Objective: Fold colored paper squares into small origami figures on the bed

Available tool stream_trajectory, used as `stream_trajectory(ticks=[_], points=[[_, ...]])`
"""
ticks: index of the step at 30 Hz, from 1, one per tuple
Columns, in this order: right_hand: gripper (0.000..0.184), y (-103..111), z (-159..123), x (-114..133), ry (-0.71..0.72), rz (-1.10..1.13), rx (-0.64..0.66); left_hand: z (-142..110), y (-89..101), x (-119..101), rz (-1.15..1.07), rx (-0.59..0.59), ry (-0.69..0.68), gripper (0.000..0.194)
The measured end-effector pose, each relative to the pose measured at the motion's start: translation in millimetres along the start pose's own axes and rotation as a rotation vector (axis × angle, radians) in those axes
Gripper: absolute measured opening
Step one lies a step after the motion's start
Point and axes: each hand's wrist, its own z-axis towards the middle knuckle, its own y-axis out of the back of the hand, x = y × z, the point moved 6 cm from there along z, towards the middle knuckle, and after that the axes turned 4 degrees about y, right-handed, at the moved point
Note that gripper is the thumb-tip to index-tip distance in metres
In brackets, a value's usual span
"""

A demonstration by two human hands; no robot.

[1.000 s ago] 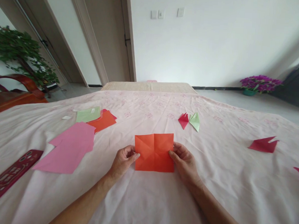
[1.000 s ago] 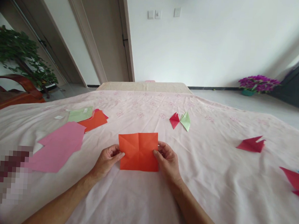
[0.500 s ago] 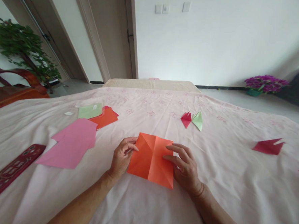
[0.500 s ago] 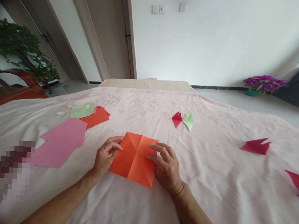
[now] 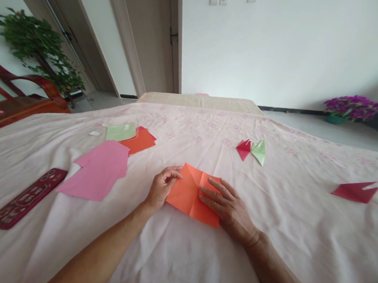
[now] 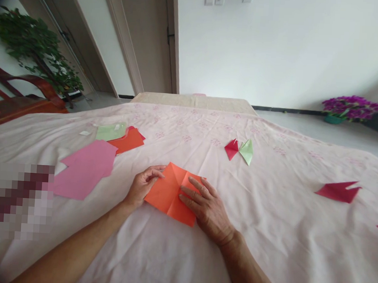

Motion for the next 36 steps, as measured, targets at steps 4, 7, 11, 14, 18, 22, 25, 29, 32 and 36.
stream_trajectory(ticks=[4, 7, 11, 14, 18, 22, 25, 29, 32, 36], points=[[0.040, -1, -4, -5, -0.018, 0.025, 0.003, 0, -3.9, 2, -0.077, 0.065, 0.050, 0.016], [0.044, 5, -6, -6, -0.046, 0.142, -0.080, -1, -8.0, 4, -0.156, 0.109, 0.075, 0.019], [0.035, 15, -15, -16, -0.336, 0.421, -0.401, -1, -9.8, 2, -0.097, 0.126, 0.042, 0.030], [0.022, 10, -34, -32, -0.791, 0.596, -0.693, -4, -12.2, -2, -0.039, 0.189, 0.042, 0.038], [0.025, -7, -35, -39, -1.037, 0.796, -0.645, -11, -15.9, -9, -0.124, 0.302, 0.092, 0.052], [0.026, -14, -32, -42, -1.063, 0.807, -0.563, -13, -22.4, -13, -0.182, 0.378, 0.099, 0.073], [0.028, -21, -29, -40, -1.025, 0.935, -0.588, -11, -25.7, -6, -0.160, 0.313, 0.155, 0.079], [0.037, -28, -27, -39, -0.981, 1.058, -0.569, -7, -22.5, 4, -0.106, 0.147, 0.195, 0.058], [0.047, -23, -36, -45, -1.008, 0.962, -0.617, -6, -15.9, 6, -0.042, 0.057, 0.182, 0.049], [0.055, 6, -42, -50, -0.868, 0.524, -0.629, -4, -7.9, 8, -0.010, -0.011, 0.182, 0.048]])
